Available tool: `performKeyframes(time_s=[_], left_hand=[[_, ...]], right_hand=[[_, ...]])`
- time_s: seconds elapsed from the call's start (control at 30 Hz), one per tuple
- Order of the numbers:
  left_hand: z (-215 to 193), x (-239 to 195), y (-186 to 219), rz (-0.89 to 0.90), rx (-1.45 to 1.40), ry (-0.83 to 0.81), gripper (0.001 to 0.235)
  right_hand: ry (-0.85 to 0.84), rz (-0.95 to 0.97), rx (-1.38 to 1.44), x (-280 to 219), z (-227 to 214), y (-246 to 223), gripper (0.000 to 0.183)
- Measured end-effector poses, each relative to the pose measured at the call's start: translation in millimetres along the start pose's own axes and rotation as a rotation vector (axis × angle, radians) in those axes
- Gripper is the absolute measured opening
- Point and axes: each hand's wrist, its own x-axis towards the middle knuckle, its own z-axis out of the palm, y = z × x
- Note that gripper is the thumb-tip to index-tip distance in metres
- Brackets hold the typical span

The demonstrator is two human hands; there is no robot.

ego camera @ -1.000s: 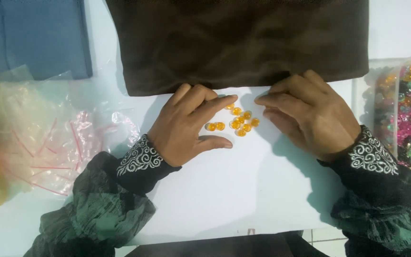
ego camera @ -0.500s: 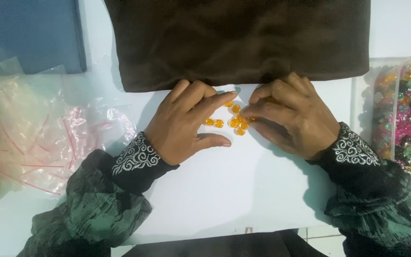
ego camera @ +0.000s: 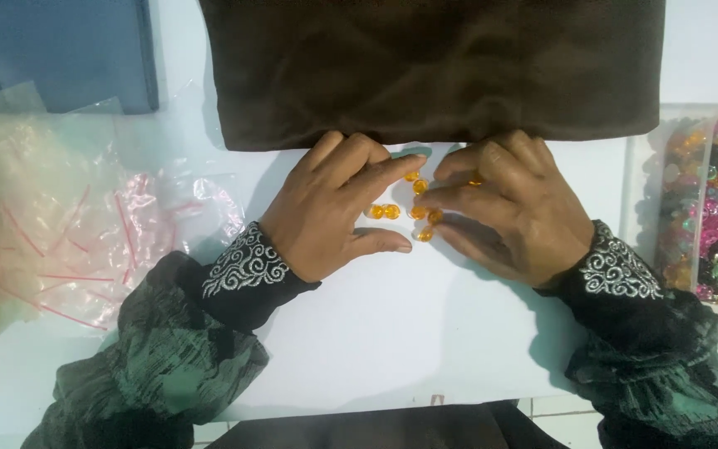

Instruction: Sorting small garment accessories like buttons and beads and placing them into small plastic bags.

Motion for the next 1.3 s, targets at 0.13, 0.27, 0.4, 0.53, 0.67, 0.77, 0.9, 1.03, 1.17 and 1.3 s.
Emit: performKeyframes(time_s=[0.13, 0.27, 0.4, 0.53, 0.67, 0.77, 0.9, 1.03, 1.17, 1.3], left_hand=[[1, 0, 0, 0.002, 0.02, -0.001, 0.089], [1, 0, 0, 0.001, 0.01, 0.007, 0.086], [1, 0, 0, 0.002, 0.005, 0.0, 0.086], [0, 0, -1, 0.026, 0.01, 0.015, 0.084], [2, -1, 1, -0.019, 0.031, 0.006, 0.102], [3, -1, 1, -0.068, 0.031, -0.016, 0.118], [4, -2, 2, -0.104, 0.052, -0.036, 0.129], [1, 0, 2, -0.128, 0.016, -0.061, 0.122], [0, -1, 2, -0.119, -0.047, -0.061, 0.115], [-3, -1, 2, -0.092, -0.094, -0.038, 0.106]], right_hand=[[-0.016, 0.001, -0.066, 0, 5, -1, 0.029], [0.005, 0.014, -0.03, 1, 1, 1, 0.021], [0.016, 0.054, -0.031, -3, -6, 6, 0.016], [0.032, 0.063, -0.005, 0, -4, 4, 0.017], [0.018, -0.033, -0.002, 3, 6, 1, 0.029], [-0.013, -0.073, -0.041, 7, 13, 2, 0.035], [-0.031, -0.094, -0.067, 6, 12, 2, 0.043], [0.015, -0.081, -0.067, 4, 4, 1, 0.033], [0.04, -0.093, -0.054, 1, 1, 3, 0.023], [0.035, -0.2, 0.075, 17, -8, -14, 0.02]])
